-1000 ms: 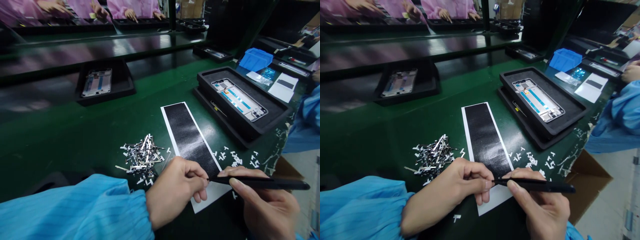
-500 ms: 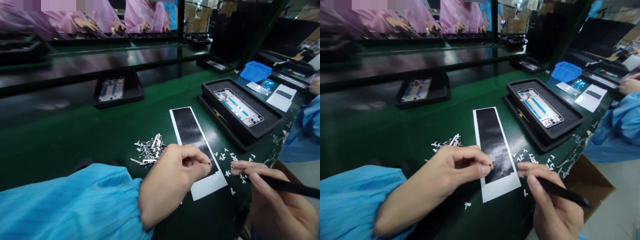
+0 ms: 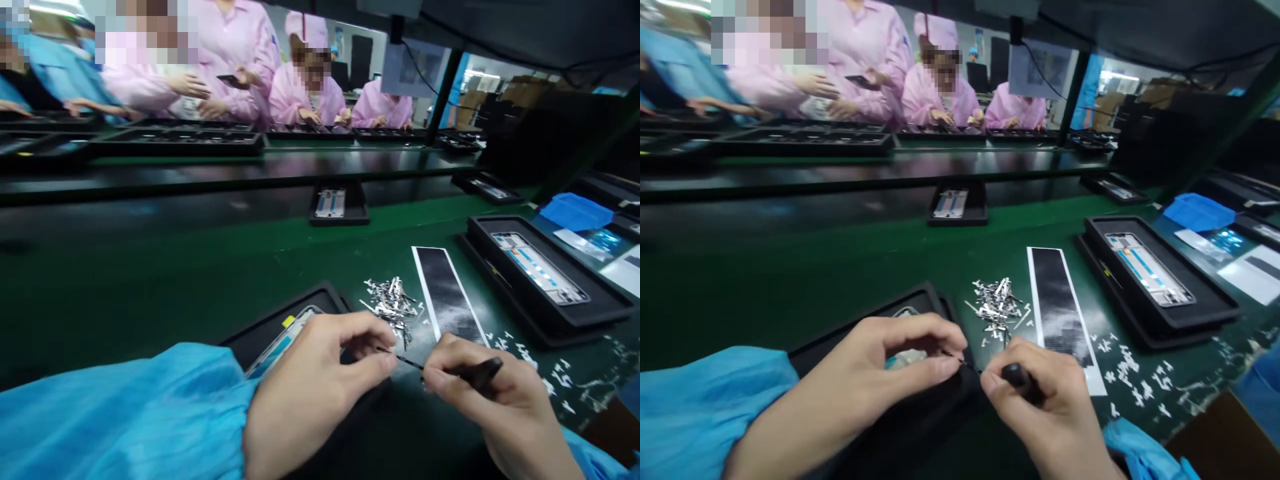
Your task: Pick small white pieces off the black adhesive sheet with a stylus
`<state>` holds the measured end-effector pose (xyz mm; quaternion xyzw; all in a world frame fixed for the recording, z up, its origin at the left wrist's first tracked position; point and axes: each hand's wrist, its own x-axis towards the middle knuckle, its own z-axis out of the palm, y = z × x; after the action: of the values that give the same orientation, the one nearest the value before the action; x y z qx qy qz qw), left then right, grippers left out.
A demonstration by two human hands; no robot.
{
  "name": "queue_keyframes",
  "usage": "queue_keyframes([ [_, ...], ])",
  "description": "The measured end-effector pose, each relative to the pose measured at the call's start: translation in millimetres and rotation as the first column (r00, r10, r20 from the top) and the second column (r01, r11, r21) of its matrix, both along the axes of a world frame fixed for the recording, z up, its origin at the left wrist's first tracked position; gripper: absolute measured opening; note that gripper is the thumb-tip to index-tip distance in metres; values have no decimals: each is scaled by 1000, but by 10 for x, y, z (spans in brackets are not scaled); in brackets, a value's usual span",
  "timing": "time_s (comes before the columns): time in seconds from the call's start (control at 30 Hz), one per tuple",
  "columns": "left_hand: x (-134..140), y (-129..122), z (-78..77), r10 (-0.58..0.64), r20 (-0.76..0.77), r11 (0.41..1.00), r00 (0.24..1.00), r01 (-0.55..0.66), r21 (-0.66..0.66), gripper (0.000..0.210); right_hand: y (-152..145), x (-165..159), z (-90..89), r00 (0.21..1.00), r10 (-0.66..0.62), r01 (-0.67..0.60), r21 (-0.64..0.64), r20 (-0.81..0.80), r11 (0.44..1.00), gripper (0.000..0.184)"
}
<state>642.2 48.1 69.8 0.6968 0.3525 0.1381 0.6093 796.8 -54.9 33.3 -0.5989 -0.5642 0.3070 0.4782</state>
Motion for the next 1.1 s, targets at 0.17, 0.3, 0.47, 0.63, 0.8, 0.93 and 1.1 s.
queue_keyframes([
  [0.17, -391, 24, 4, -96, -51, 975, 994, 105, 195, 18, 208, -194, 41, 977, 202, -194, -124, 62, 973, 29],
  [0.3, -631, 35, -54, -59, -90, 964, 994, 80, 254, 20, 345, -365, 47, 969, 242, -249, -227, -57, 942, 31],
  [0.47, -763, 66, -96, 110, -42, 991, 993, -106, 78, 14, 451, -543, 87, 971, 101, -182, -397, -218, 899, 29],
  [0.63, -818, 82, -128, 120, -14, 992, 993, -119, 51, 16, 476, -631, 121, 985, 60, -119, -378, -164, 918, 21],
  [0.8, -845, 106, -166, 128, 53, 991, 990, -130, 30, 13, 470, -670, 153, 967, 45, -154, -430, -253, 890, 26],
  [0.93, -799, 138, -142, 68, 150, 993, 986, -53, -108, 11, 493, -714, 144, 924, 38, -220, -449, -381, 866, 22],
  [1.1, -841, 65, -170, 102, 178, 994, 979, -92, -64, 14, 323, -250, -35, 987, 40, -97, -376, -158, 921, 22],
])
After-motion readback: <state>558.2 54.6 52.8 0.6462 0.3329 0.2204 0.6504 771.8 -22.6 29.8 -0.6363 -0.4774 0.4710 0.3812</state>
